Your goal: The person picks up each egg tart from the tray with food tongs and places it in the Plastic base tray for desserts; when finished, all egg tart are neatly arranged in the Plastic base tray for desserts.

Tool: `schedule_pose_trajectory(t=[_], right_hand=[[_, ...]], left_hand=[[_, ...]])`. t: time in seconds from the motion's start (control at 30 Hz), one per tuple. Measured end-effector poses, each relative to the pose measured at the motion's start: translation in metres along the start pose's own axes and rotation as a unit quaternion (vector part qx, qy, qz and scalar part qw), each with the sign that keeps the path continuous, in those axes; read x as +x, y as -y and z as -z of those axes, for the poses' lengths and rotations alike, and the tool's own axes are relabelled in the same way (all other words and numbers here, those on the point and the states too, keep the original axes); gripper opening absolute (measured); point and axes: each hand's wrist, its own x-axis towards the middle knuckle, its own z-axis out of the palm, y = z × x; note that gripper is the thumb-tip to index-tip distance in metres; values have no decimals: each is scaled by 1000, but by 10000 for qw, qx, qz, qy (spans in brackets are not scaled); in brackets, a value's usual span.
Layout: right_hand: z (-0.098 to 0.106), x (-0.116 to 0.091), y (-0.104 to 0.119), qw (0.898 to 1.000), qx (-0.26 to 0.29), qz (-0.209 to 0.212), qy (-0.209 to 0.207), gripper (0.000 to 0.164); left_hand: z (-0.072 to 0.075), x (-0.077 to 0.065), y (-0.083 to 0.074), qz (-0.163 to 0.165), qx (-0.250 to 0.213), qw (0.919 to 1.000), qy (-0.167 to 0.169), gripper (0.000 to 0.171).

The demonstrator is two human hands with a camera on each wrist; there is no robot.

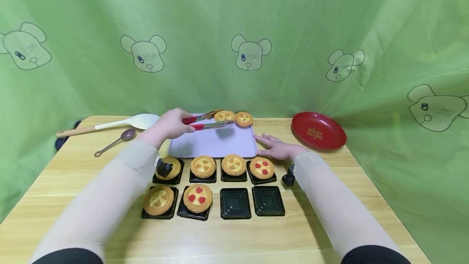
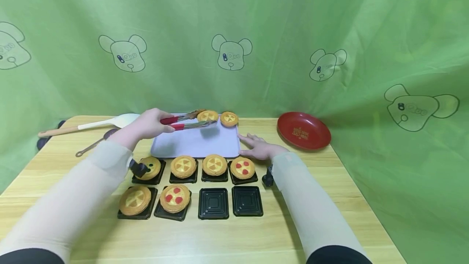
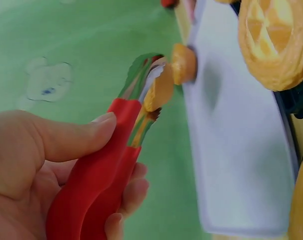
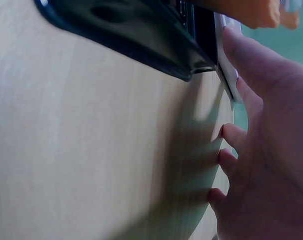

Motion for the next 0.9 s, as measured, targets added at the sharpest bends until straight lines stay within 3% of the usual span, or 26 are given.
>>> schedule_pose_trajectory(t=[0.3, 0.6, 0.7, 0.9], right_hand=[[0, 1, -1, 10000, -66, 45, -17, 77], [-3, 1, -2, 9999, -4, 147, 0, 78], [-3, 2, -2, 10000, -28, 92, -3, 77], [-1, 1, -1, 9999, -106, 72, -5, 76]], left_hand=[[13, -70, -14, -518, -60, 9986, 135, 56], [-3, -138, -27, -941, -335, 9930, 639, 52], [-9, -154, -30, -868, -316, 9928, 760, 49], [-21, -169, -27, -1208, 74, 9901, 716, 47]])
